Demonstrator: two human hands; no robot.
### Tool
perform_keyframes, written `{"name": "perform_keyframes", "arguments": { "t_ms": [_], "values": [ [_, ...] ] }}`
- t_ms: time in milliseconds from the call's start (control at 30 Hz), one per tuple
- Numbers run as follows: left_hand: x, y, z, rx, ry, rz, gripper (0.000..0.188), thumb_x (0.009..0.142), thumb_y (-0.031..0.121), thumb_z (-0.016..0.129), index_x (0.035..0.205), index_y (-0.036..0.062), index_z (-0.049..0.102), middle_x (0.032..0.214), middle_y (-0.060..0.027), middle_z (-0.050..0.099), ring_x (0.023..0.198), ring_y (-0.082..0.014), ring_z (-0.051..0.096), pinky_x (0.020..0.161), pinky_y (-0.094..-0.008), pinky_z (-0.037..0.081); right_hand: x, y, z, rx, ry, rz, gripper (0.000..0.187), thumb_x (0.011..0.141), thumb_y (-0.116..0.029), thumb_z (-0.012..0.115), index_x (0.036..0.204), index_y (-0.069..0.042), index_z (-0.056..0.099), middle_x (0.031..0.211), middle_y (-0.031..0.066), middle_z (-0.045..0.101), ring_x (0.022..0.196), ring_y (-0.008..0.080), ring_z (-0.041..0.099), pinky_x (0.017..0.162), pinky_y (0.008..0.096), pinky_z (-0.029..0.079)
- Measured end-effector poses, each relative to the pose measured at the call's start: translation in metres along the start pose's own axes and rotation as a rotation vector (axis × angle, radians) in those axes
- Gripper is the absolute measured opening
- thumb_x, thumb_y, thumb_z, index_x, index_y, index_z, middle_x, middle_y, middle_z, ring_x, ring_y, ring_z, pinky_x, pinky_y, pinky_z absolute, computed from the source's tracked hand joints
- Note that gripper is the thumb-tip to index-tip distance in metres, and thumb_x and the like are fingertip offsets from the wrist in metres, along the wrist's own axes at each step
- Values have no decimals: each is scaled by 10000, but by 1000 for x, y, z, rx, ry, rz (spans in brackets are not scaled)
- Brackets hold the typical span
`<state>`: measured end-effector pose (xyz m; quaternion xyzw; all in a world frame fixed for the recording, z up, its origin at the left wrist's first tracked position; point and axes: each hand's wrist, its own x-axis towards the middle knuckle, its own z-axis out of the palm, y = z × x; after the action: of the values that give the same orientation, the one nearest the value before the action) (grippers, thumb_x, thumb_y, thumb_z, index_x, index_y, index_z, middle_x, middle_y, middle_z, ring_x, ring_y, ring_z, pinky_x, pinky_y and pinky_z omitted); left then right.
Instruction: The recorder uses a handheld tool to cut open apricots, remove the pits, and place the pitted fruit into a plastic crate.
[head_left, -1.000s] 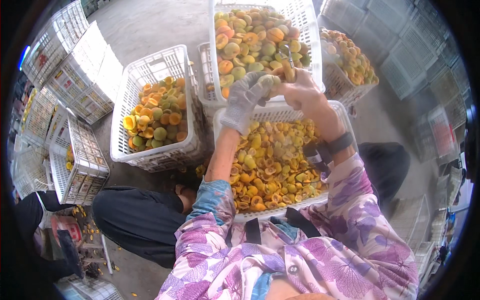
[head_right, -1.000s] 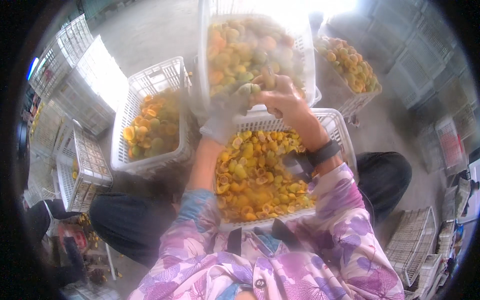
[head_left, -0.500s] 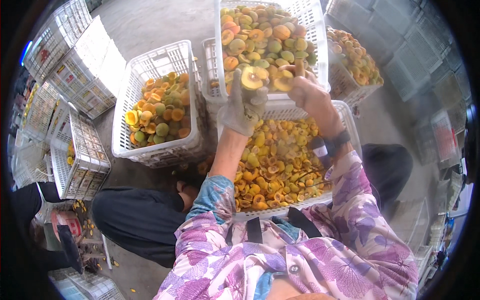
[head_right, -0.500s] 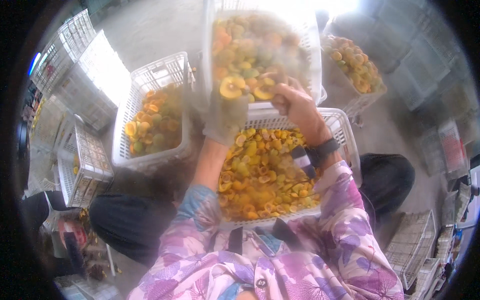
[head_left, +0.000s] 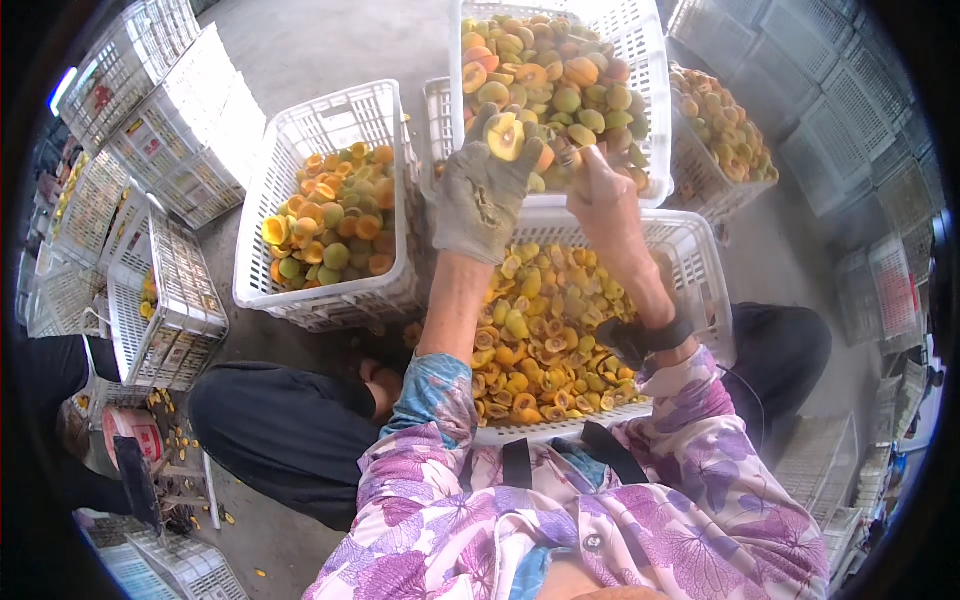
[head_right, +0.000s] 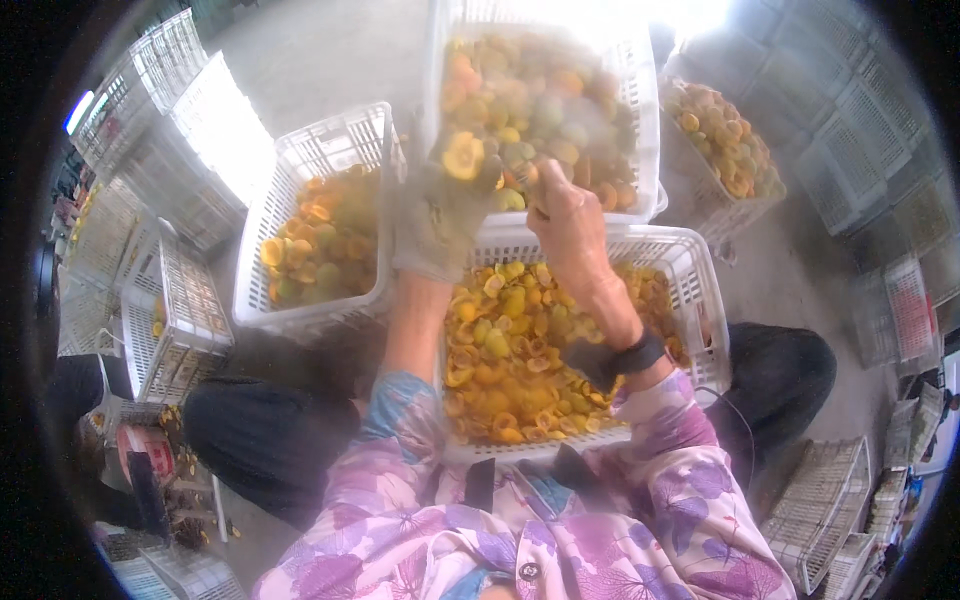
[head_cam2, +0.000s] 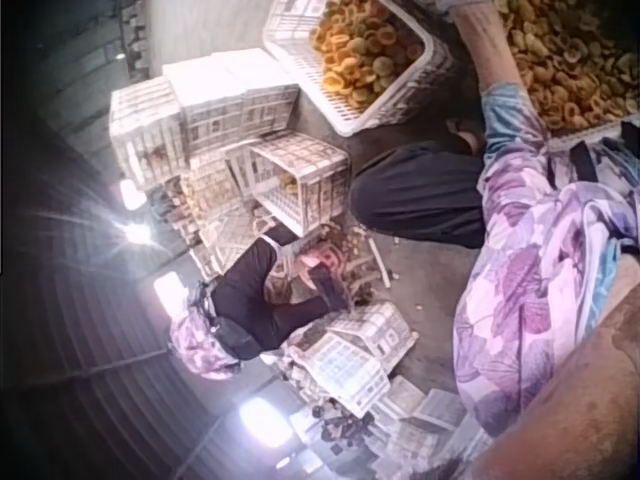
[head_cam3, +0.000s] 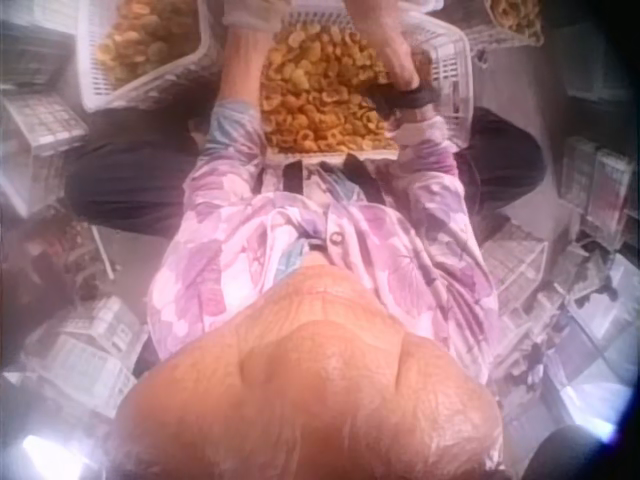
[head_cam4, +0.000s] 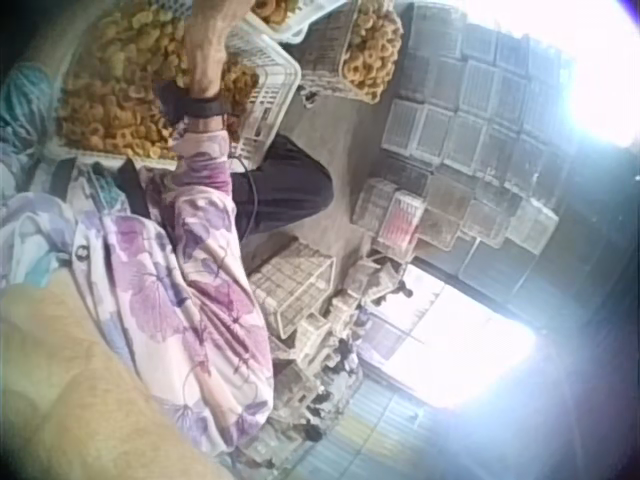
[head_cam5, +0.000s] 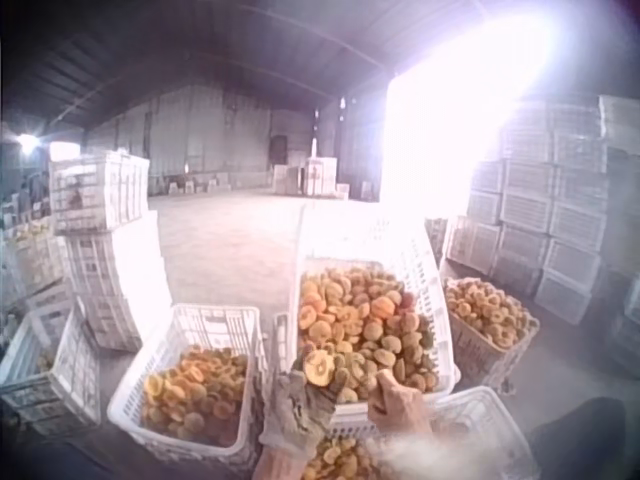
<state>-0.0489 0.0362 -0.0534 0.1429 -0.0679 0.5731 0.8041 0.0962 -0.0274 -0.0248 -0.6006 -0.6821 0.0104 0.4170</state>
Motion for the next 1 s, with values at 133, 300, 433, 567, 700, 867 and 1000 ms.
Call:
{"name": "perform_keyframes", "arguments": {
  "t_ms": [133,300,433,567,700,867,1000],
  "values": [
    [3,-1,9,39,-71,39,434,862,125,559,1240,-57,446,1171,-200,530,1078,-338,546,982,-475,469,0,-9,7,-79,82,-24,250,768,31,590,991,-8,484,699,214,523,696,414,549,585,419,428],
    [-6,-9,20,1114,-41,434,425,895,193,588,1229,-38,464,1171,-188,541,1083,-305,550,959,-438,482,1,-22,13,-155,131,-83,224,784,22,585,981,-25,490,783,203,549,719,397,552,589,422,424],
    [-4,-10,12,1068,12,303,347,956,217,538,1222,0,489,1201,-149,549,1073,-227,568,921,-332,518,2,-33,5,-78,124,-80,206,801,6,588,981,-19,491,813,208,567,736,393,569,594,429,428],
    [-2,-8,9,279,101,75,354,968,250,529,1236,22,494,1210,-129,556,1046,-197,585,894,-296,542,5,-37,-3,-200,32,-97,205,806,19,584,982,-11,485,831,203,581,721,396,582,595,447,426],
    [-4,-6,13,452,29,144,392,960,301,543,1240,31,497,1210,-115,560,1011,-186,601,838,-280,551,2,-36,-4,-230,-47,-84,182,785,34,540,928,-39,454,867,177,601,727,407,592,601,476,456],
    [-19,-1,42,469,329,35,378,966,373,515,1150,44,546,1192,-90,577,907,-169,623,729,-259,541,-11,-38,-2,-153,-79,-263,201,802,-15,587,967,-11,473,800,215,583,679,394,590,598,452,457],
    [-20,-3,29,542,212,190,362,978,386,484,1124,63,558,1143,-57,595,918,-151,606,737,-256,535,-1,-65,-11,193,-188,112,231,784,-47,646,947,13,495,746,227,551,648,372,559,615,408,461]
  ]
}}
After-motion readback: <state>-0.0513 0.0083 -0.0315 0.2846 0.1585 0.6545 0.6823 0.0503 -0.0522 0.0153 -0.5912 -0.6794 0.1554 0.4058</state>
